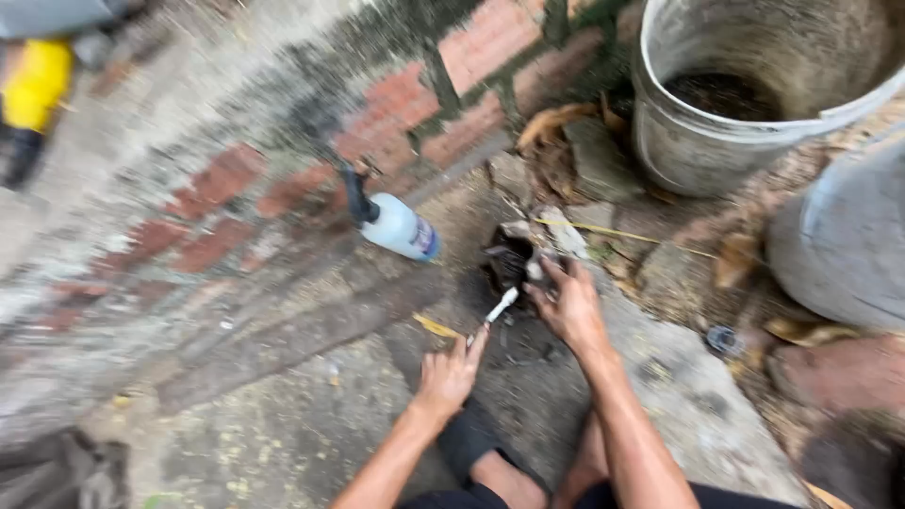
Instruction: Cleaning a small engine component, likely a carburetor, using a toothbrush and a spray bottle with cleaning fluid.
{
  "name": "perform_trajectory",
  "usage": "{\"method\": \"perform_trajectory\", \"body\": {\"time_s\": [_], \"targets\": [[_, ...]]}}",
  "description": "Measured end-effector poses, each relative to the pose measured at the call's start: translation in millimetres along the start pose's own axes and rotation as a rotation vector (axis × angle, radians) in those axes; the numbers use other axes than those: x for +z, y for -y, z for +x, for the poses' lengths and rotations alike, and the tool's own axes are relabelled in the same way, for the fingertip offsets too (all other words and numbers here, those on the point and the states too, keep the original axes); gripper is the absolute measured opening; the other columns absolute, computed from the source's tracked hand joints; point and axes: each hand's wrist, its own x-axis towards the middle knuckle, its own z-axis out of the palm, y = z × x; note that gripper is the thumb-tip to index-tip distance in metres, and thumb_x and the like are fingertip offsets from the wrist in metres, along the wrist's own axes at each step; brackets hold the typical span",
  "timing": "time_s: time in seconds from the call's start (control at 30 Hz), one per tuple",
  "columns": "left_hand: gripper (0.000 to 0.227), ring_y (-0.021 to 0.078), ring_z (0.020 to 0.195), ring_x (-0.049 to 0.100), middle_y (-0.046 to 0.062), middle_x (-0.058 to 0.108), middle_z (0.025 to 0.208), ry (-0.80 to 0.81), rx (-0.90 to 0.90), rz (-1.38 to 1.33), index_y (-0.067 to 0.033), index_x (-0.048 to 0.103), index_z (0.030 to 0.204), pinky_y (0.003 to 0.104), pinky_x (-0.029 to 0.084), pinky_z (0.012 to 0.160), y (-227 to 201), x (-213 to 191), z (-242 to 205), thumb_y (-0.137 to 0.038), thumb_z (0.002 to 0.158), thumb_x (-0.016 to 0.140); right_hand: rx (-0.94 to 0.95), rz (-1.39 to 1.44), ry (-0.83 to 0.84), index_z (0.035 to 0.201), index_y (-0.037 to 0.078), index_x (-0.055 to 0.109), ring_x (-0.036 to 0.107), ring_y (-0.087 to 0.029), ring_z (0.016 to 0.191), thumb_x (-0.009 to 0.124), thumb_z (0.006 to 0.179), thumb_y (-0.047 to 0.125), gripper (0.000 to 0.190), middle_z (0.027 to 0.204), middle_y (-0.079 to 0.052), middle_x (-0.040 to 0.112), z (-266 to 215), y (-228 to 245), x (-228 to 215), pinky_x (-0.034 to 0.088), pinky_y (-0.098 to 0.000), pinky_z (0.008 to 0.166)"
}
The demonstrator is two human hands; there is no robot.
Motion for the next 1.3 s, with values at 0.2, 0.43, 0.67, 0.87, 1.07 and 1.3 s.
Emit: {"method": "perform_trajectory", "body": {"time_s": [0.2,0.43,0.67,0.87,1.07,1.3], "targets": [[0.056,0.0419,0.055,0.064,0.021,0.064,0.091,0.136,-0.135,-0.255,-0.0045,0.047,0.150,0.055,0.044,0.046,-50,21,70,-0.006,0.094,0.048,-0.065,-0.089,-0.054,0.144,0.015,0.062,0.054,-0.043,0.128,0.069,0.085,0.048,0.068,0.139,-0.028,0.058,22,-49,27,0.040,-0.0430,0.111],[0.052,0.0294,0.056,0.057,0.014,0.056,0.078,0.351,-0.131,-0.326,0.0039,0.043,0.151,0.050,0.047,0.050,-27,-54,66,-0.006,0.100,0.050,0.163,-0.057,0.090,0.150,0.018,0.051,0.051,-0.046,0.134,0.075,0.085,0.036,0.071,0.161,-0.026,0.031,12,-21,20,0.053,-0.0688,0.103],[0.018,0.0430,0.064,0.069,0.014,0.071,0.072,0.132,-0.230,-0.397,-0.0231,0.072,0.097,0.057,0.050,0.049,2,-41,88,-0.022,0.085,0.060,-0.104,-0.097,-0.122,0.134,0.020,0.070,0.064,-0.036,0.118,0.074,0.081,0.051,0.062,0.132,-0.019,0.064,14,-48,31,0.048,-0.0409,0.104],[0.030,0.0403,0.077,0.075,0.016,0.074,0.076,0.238,-0.311,-0.524,-0.0245,0.075,0.113,0.052,0.058,0.068,-8,9,117,-0.021,0.090,0.056,-0.035,-0.080,-0.072,0.136,0.024,0.069,0.060,-0.045,0.127,0.079,0.081,0.048,0.061,0.138,-0.021,0.061,6,-52,33,0.048,-0.0557,0.110],[0.038,0.0414,0.081,0.075,0.024,0.073,0.082,0.330,-0.367,-0.490,-0.0078,0.069,0.129,0.055,0.058,0.071,2,-69,98,-0.009,0.093,0.056,-0.028,-0.012,-0.079,0.135,0.021,0.069,0.060,-0.044,0.126,0.082,0.080,0.039,0.060,0.137,-0.021,0.060,-11,-20,13,0.052,-0.0563,0.105],[0.033,0.0434,0.085,0.075,0.021,0.075,0.085,0.289,-0.367,-0.606,-0.0134,0.075,0.119,0.057,0.056,0.076,-10,-22,139,-0.016,0.092,0.056,-0.081,-0.011,-0.094,0.133,0.018,0.070,0.061,-0.045,0.121,0.083,0.078,0.035,0.059,0.136,-0.022,0.060,-10,-21,15,0.054,-0.0568,0.100]]}}
